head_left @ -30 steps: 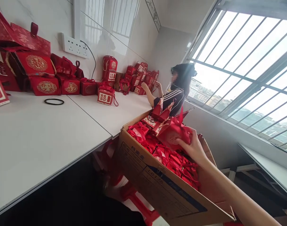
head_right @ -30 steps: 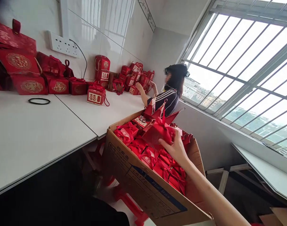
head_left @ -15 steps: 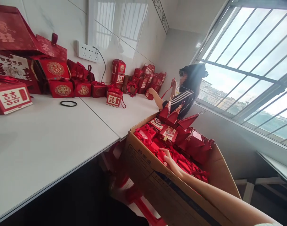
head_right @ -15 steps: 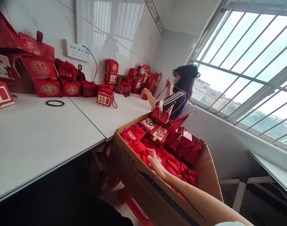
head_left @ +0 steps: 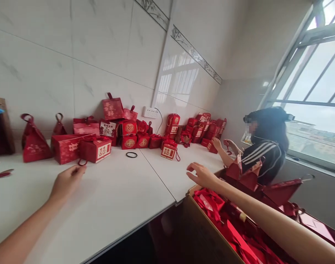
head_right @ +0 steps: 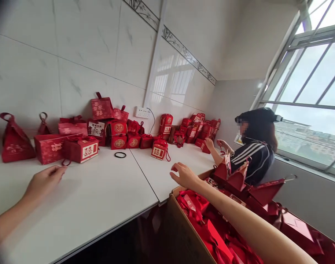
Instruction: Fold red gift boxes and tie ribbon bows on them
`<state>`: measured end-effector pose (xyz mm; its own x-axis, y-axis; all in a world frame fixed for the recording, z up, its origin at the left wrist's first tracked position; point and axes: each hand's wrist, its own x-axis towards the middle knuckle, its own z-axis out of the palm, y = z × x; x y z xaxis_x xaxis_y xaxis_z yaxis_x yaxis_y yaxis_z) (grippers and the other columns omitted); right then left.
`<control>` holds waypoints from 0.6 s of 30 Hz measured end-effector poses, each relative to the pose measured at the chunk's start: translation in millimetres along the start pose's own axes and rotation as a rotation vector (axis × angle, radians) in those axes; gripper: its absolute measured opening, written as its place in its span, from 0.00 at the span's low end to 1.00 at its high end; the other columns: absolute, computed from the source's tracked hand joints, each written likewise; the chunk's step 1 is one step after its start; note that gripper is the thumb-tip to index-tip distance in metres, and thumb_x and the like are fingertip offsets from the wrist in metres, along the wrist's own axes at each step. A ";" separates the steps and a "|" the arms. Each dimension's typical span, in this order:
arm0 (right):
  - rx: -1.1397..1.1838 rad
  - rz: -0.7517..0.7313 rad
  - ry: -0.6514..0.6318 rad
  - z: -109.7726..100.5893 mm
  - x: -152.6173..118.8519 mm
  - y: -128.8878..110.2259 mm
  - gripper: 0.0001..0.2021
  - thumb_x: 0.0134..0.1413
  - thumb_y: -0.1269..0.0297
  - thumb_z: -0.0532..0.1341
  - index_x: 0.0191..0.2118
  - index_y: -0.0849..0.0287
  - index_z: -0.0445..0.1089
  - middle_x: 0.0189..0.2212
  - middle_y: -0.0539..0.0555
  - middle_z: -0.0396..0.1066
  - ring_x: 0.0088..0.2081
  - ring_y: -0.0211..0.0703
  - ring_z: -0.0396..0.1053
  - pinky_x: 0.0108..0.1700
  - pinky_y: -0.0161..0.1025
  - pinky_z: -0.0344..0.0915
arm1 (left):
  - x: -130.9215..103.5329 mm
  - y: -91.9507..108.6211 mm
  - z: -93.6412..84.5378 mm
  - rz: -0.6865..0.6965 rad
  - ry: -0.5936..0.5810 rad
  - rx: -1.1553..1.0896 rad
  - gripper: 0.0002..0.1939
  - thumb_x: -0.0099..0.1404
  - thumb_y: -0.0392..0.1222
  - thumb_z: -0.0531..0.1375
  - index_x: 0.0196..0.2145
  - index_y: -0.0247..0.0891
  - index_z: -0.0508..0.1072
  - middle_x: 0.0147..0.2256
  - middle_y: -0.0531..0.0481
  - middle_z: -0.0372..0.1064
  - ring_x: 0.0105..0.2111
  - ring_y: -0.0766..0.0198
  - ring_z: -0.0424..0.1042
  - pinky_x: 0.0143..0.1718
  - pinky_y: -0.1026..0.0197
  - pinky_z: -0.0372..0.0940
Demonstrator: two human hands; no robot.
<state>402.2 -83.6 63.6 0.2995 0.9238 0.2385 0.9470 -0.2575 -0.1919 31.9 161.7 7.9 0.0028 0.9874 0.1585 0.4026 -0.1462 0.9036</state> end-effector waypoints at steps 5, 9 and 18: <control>0.038 0.136 0.017 27.7 108.7 0.1 0.19 0.46 0.69 0.63 0.47 0.66 0.65 0.45 0.66 0.68 0.51 0.57 0.65 0.52 0.49 0.61 | 0.3 -8.7 5.8 0.056 0.008 -0.023 0.13 0.47 0.52 0.53 0.17 0.40 0.61 0.13 0.58 0.54 0.19 0.65 0.56 0.23 0.65 0.51; 0.124 0.232 0.037 42.6 159.0 21.9 0.30 0.39 0.67 0.67 0.52 0.66 0.62 0.50 0.68 0.65 0.57 0.63 0.59 0.54 0.52 0.60 | 2.0 -11.9 8.2 0.107 0.014 -0.062 0.17 0.45 0.57 0.52 0.16 0.40 0.59 0.13 0.57 0.53 0.18 0.66 0.55 0.22 0.64 0.51; 0.364 0.293 0.037 64.5 192.5 43.6 0.44 0.38 0.55 0.68 0.61 0.61 0.52 0.56 0.65 0.61 0.57 0.54 0.61 0.54 0.45 0.62 | -3.7 -6.9 11.7 0.087 -0.015 -0.026 0.19 0.46 0.59 0.50 0.16 0.40 0.54 0.15 0.58 0.48 0.19 0.68 0.52 0.22 0.64 0.48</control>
<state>493.7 101.3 39.7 0.5583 0.8147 0.1569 0.7219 -0.3839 -0.5757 39.8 159.7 -3.5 0.0505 0.9716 0.2312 0.3761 -0.2330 0.8968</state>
